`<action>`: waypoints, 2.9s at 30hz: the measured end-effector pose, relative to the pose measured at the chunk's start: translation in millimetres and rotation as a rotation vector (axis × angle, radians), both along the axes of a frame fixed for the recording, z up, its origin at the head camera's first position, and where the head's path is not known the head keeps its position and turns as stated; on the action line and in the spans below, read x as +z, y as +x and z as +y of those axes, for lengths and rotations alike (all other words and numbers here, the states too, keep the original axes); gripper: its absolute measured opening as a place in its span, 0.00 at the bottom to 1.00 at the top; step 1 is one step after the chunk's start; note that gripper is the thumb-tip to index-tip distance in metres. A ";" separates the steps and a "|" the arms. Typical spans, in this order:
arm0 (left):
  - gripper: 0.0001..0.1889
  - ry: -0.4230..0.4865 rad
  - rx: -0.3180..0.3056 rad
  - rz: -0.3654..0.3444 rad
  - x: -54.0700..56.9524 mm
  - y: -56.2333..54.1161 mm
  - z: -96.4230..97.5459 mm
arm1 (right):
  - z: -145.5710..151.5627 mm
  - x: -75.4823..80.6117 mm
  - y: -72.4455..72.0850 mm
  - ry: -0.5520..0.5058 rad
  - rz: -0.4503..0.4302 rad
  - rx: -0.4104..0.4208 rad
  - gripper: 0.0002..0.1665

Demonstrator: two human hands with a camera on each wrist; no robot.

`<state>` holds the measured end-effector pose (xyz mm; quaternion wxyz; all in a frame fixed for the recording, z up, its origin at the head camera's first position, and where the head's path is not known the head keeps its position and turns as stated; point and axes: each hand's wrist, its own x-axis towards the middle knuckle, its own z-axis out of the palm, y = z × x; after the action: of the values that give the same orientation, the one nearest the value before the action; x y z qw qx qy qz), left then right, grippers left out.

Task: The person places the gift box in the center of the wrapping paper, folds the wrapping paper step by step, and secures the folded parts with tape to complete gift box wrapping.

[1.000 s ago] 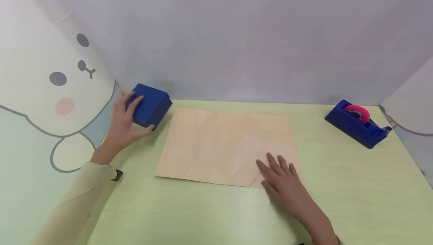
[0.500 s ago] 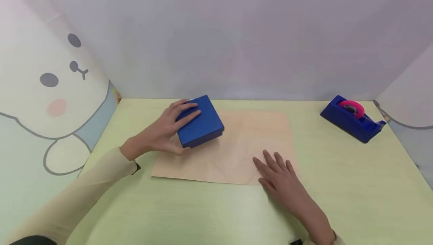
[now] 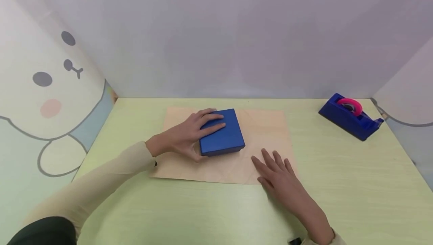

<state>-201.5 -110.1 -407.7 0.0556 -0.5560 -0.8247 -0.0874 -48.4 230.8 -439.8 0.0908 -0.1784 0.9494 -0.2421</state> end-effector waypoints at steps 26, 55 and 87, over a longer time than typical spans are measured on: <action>0.54 -0.098 -0.114 -0.086 -20.6 -9.6 3.2 | -2.7 3.9 0.1 0.001 -0.016 0.008 0.33; 0.37 0.188 0.669 -0.914 4.0 75.5 3.7 | -49.6 28.0 -69.9 -0.177 -0.074 -0.119 0.33; 0.37 0.184 0.664 -0.799 1.3 79.3 5.6 | -56.5 28.5 -64.2 -0.152 -0.064 -0.150 0.35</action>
<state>-122.2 -104.5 -406.4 -0.1901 -0.1810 -0.9023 -0.3421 -112.7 174.3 -411.3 0.0889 -0.1055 0.9356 -0.3249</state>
